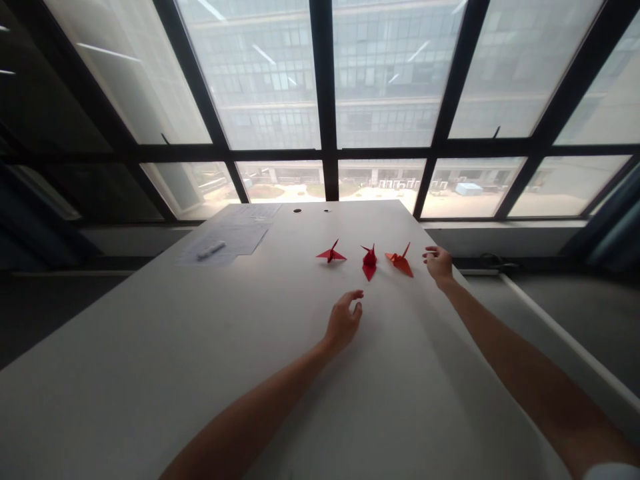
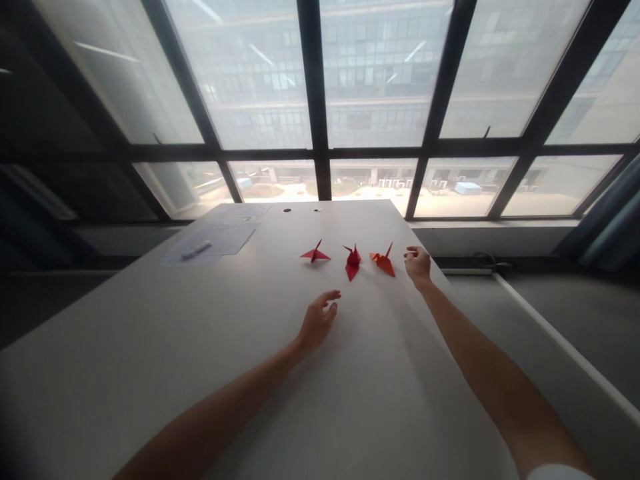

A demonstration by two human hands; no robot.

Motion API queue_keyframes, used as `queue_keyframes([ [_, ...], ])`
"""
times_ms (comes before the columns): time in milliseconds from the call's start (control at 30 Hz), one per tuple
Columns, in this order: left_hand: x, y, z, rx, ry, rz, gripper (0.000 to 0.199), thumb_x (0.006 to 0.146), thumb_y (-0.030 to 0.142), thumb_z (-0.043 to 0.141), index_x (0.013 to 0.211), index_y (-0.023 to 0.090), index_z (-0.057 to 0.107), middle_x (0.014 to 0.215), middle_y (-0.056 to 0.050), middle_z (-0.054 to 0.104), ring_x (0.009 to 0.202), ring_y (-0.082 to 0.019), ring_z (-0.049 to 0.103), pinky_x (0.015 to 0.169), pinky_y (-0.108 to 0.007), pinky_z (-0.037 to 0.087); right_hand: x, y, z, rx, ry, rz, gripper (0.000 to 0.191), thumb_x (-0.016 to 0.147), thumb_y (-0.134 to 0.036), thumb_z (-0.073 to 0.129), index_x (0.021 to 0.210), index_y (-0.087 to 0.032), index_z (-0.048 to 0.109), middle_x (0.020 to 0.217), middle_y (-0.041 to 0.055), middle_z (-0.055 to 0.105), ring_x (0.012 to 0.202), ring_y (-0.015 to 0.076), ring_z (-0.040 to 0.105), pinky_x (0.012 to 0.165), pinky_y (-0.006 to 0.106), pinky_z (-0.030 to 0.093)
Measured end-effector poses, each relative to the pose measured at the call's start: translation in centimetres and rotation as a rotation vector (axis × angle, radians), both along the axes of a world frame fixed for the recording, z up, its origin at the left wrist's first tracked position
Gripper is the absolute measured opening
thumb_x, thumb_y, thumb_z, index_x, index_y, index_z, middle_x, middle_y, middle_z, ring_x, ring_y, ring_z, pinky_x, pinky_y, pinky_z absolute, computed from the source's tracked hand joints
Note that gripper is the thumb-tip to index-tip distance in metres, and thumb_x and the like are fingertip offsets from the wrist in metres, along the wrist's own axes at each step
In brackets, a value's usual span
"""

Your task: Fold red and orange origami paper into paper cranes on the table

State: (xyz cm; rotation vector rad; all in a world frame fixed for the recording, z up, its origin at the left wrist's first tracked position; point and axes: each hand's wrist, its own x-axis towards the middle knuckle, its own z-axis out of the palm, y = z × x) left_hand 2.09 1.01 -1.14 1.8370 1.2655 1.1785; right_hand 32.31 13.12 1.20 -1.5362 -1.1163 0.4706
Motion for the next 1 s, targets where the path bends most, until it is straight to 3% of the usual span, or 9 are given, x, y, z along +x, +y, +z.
queue_keyframes([
  [67, -0.4, 0.1, 0.0, 0.101, 0.194, -0.006, 0.041, 0.089, 0.022, 0.047, 0.129, 0.020, 0.057, 0.132, -0.010, 0.060, 0.125, -0.023, 0.052, 0.108, -0.041, 0.037, -1.5, -2.4, -0.7, 0.020, -0.030, 0.015, 0.030, 0.081, -0.021, 0.048, 0.103, -0.009, 0.065, 0.088, 0.0136, 0.070, 0.068, 0.0178, 0.061, 0.066, 0.032, 0.046],
  [133, -0.6, -0.2, -0.1, 0.158, 0.393, -0.021, 0.052, 0.090, 0.027, 0.049, 0.141, 0.020, 0.045, 0.147, -0.010, 0.046, 0.139, -0.026, 0.037, 0.116, -0.047, 0.026, -3.9, -5.5, -1.6, 0.053, -0.153, 0.114, 0.028, 0.081, -0.024, 0.051, 0.099, -0.012, 0.067, 0.090, 0.0123, 0.070, 0.077, 0.0220, 0.064, 0.074, 0.036, 0.049],
  [200, -0.7, -0.5, -0.3, 0.176, 0.561, -0.051, 0.062, 0.090, 0.035, 0.052, 0.148, 0.023, 0.034, 0.156, -0.009, 0.033, 0.146, -0.029, 0.022, 0.118, -0.053, 0.015, -6.7, -8.7, -2.7, 0.090, -0.337, 0.215, 0.034, 0.085, -0.028, 0.048, 0.110, -0.014, 0.066, 0.107, 0.0142, 0.068, 0.096, 0.0252, 0.063, 0.088, 0.040, 0.048],
  [267, -0.8, -0.8, -0.5, 0.172, 0.684, -0.100, 0.064, 0.090, 0.045, 0.052, 0.149, 0.028, 0.033, 0.158, -0.008, 0.027, 0.147, -0.032, 0.017, 0.117, -0.058, 0.009, -9.3, -11.5, -3.8, 0.057, -0.552, 0.295, 0.043, 0.088, -0.032, 0.049, 0.128, -0.019, 0.059, 0.131, 0.0137, 0.059, 0.123, 0.0279, 0.051, 0.103, 0.044, 0.038],
  [367, -1.0, -0.9, -0.8, 0.155, 0.778, -0.156, 0.058, 0.092, 0.054, 0.045, 0.146, 0.030, 0.040, 0.157, -0.008, 0.031, 0.146, -0.034, 0.021, 0.116, -0.059, 0.010, -11.5, -14.0, -4.7, -0.081, -0.780, 0.451, 0.048, 0.090, -0.036, 0.050, 0.137, -0.024, 0.052, 0.147, 0.0117, 0.046, 0.138, 0.0283, 0.036, 0.114, 0.048, 0.022],
  [500, -1.2, -0.7, -0.9, 0.158, 0.811, -0.156, 0.057, 0.094, 0.055, 0.041, 0.145, 0.029, 0.041, 0.156, -0.010, 0.032, 0.145, -0.034, 0.023, 0.115, -0.059, 0.013, -11.9, -14.3, -4.8, -0.163, -0.874, 0.488, 0.048, 0.093, -0.039, 0.048, 0.139, -0.025, 0.050, 0.152, 0.0108, 0.040, 0.141, 0.0274, 0.031, 0.115, 0.048, 0.017],
  [800, -1.4, -0.6, -1.0, 0.163, 0.852, -0.150, 0.055, 0.094, 0.052, 0.041, 0.144, 0.030, 0.041, 0.156, -0.009, 0.032, 0.145, -0.032, 0.022, 0.115, -0.059, 0.015, -11.9, -14.3, -5.0, -0.134, -0.841, 0.478, 0.047, 0.091, -0.037, 0.052, 0.136, -0.024, 0.053, 0.149, 0.0109, 0.043, 0.140, 0.0272, 0.033, 0.115, 0.048, 0.018],
  [900, -1.3, -0.6, -1.1, 0.166, 0.851, -0.150, 0.055, 0.094, 0.052, 0.043, 0.144, 0.031, 0.041, 0.156, -0.009, 0.032, 0.145, -0.033, 0.022, 0.114, -0.059, 0.015, -11.7, -13.3, -5.1, -0.093, -0.720, 0.442, 0.043, 0.088, -0.032, 0.055, 0.129, -0.022, 0.059, 0.141, 0.0109, 0.054, 0.133, 0.0266, 0.044, 0.113, 0.045, 0.027],
  [1000, -1.2, -0.6, -1.2, 0.174, 0.847, -0.145, 0.055, 0.093, 0.052, 0.044, 0.144, 0.031, 0.041, 0.156, -0.009, 0.032, 0.145, -0.034, 0.022, 0.114, -0.060, 0.015, -11.4, -10.4, -4.4, -0.038, -0.501, 0.380, 0.040, 0.085, -0.029, 0.055, 0.123, -0.018, 0.062, 0.124, 0.0128, 0.065, 0.111, 0.0252, 0.061, 0.099, 0.038, 0.044],
])
